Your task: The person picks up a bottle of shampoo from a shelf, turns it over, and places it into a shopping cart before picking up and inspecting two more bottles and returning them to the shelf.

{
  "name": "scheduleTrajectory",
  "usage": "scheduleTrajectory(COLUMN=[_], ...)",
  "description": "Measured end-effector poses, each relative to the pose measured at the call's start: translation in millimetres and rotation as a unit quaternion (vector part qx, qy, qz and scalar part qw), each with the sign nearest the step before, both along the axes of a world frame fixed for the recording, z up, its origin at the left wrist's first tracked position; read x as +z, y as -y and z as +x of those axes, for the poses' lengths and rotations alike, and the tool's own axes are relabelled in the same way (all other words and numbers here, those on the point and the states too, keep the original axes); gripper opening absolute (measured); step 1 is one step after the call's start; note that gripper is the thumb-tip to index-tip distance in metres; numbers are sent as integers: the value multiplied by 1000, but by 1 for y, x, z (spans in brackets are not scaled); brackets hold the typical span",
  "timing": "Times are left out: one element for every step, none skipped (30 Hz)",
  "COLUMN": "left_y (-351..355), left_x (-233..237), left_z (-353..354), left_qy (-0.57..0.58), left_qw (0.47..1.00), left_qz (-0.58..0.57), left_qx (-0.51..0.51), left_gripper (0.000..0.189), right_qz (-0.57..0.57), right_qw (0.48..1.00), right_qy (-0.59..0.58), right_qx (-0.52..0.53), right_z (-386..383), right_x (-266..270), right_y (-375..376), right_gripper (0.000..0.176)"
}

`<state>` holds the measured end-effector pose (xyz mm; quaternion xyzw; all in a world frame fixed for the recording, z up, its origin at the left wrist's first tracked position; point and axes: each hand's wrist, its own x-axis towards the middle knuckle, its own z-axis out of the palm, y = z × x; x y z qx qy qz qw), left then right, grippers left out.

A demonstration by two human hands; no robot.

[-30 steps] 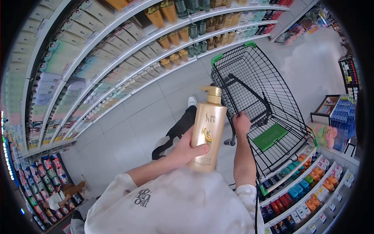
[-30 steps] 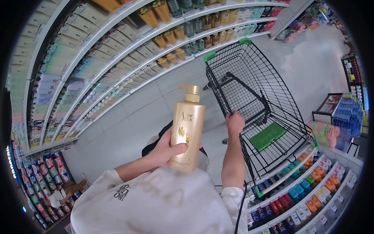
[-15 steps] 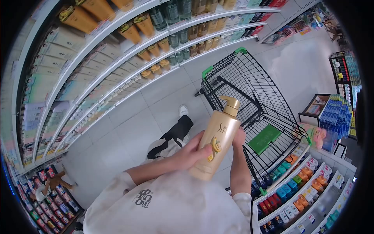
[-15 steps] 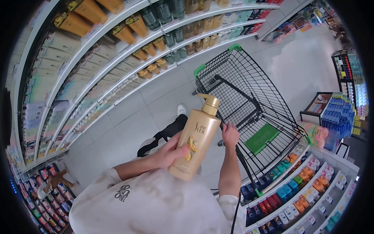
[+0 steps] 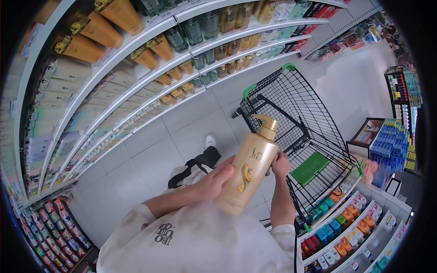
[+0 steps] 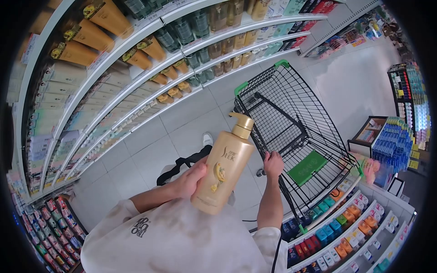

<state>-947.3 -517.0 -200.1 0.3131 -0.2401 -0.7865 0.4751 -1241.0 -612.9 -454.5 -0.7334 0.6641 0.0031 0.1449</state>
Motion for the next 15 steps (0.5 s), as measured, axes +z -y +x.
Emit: scheduleTrajectory(left_y=[1, 4, 5, 6, 7, 11, 17, 19, 23, 27, 31, 37, 43, 50, 52], left_x=[0, 0, 0, -2, -3, 0, 5, 7, 6, 5, 4, 4, 5, 6, 3], left_z=[-7, -6, -5, -5, -3, 0, 3, -1, -3, -5, -8, -10, -13, -16, -28], left_qy=[-9, -21, -21, -25, -29, -26, 5, 37, 37, 34, 31, 30, 8, -13, -11], left_qw=[1000, 999, 999, 998, 996, 996, 998, 998, 998, 997, 997, 997, 997, 997, 997], left_qz=[11, 23, 23, 42, 62, 62, 51, 40, 41, 39, 36, 35, 32, 27, 24], left_qx=[9, 20, 21, 37, 53, 54, 47, 39, 39, 50, 63, 66, 67, 69, 73], left_gripper=[53, 53, 53, 53, 53, 53, 54, 54, 54, 54, 54, 54, 53, 53, 53], right_qz=[-2, 0, 3, 1, -20, -41, -47, -49, -38, -29, -29, -29, -28, -29, -34], right_qw=[1000, 1000, 1000, 1000, 1000, 999, 999, 999, 999, 999, 999, 999, 999, 999, 999], right_qy=[4, -1, -5, -2, -1, 0, 0, 4, -6, -16, -16, -19, -23, -23, -25], right_qx=[-1, -5, -8, -7, -3, 1, 1, 0, -4, -9, -6, -9, -11, -6, -8], right_z=[-6, -6, -6, -6, -6, -5, -4, -8, -7, -7, -9, -10, -11, -13, -19], right_x=[-4, -6, -6, -6, -5, -5, -5, -5, -1, 0, 0, 0, 0, -2, -4], right_y=[5, 11, 17, 24, 29, 34, 40, 45, 52, 59, 66, 74, 82, 90, 95], right_gripper=[32, 32, 32, 32, 33, 33, 33, 33, 34, 34, 34, 34, 34, 34, 34])
